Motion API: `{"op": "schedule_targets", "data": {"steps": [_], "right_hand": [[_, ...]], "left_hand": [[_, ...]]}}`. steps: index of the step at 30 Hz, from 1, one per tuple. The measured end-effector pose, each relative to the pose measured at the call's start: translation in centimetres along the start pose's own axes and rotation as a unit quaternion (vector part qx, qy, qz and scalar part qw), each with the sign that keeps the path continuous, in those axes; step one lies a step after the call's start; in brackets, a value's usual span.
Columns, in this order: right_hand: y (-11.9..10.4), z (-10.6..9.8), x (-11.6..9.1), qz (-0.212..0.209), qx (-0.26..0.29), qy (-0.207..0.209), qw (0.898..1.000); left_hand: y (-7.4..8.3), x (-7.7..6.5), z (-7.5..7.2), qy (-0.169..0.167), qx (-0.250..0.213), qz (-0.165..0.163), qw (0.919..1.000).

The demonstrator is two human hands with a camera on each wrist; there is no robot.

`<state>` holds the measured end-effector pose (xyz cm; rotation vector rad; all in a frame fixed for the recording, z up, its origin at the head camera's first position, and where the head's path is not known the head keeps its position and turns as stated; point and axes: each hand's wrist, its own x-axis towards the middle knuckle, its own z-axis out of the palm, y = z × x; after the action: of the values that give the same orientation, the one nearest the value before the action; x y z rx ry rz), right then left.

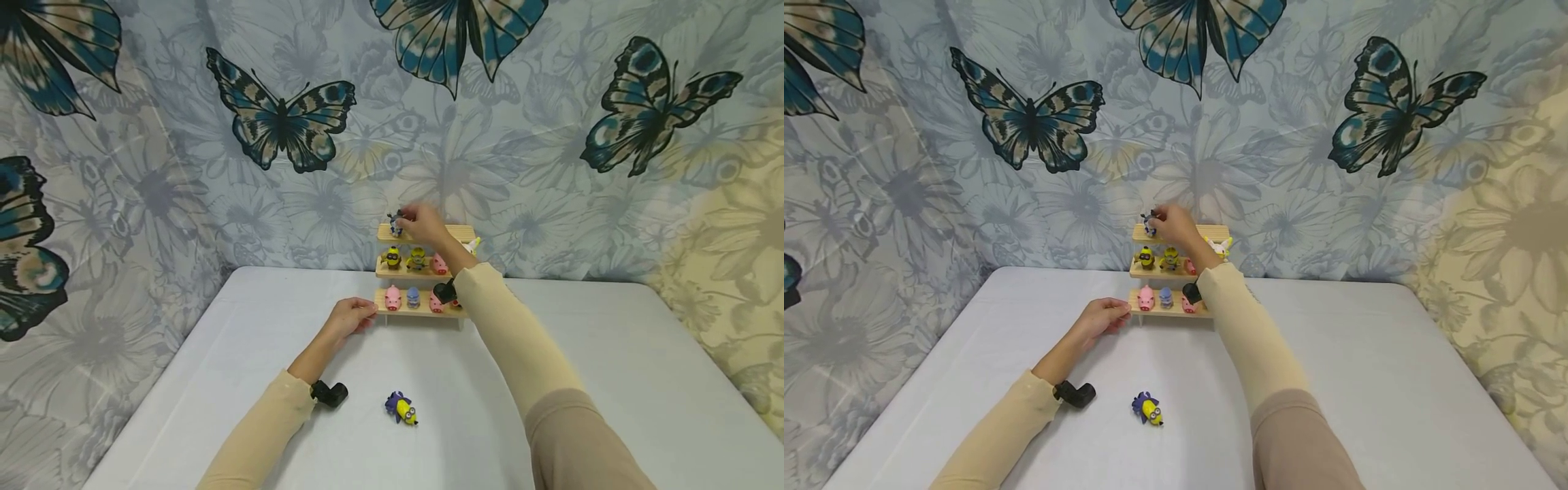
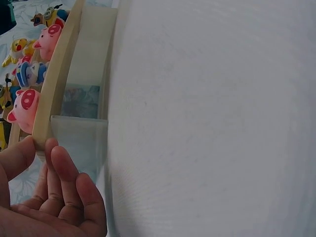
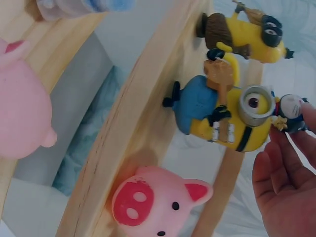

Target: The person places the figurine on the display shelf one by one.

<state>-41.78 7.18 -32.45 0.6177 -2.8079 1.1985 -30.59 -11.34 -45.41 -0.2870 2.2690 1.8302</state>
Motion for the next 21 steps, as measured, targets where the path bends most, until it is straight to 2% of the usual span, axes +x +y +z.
{"op": "schedule_targets", "data": {"steps": [6,13,18,21], "right_hand": [[0.5,0.4,0.2,-0.008,-0.021,0.000,1.000],[0.3,0.4,0.0,-0.006,-0.020,-0.003,1.000],[0.1,-0.4,-0.5,0.005,-0.004,-0.021,1.000],[-0.2,-1.4,-0.9,0.009,0.002,0.005,1.000]], "left_hand": [[0.0,0.0,0.0,-0.001,-0.003,-0.004,1.0000],[-0.1,0.0,0.0,-0.002,-0.004,-0.002,1.0000],[0.0,0.0,0.1,-0.001,-0.003,-0.003,1.0000],[0.0,0.1,0.1,-0.001,-0.002,-0.003,1.0000]]}}
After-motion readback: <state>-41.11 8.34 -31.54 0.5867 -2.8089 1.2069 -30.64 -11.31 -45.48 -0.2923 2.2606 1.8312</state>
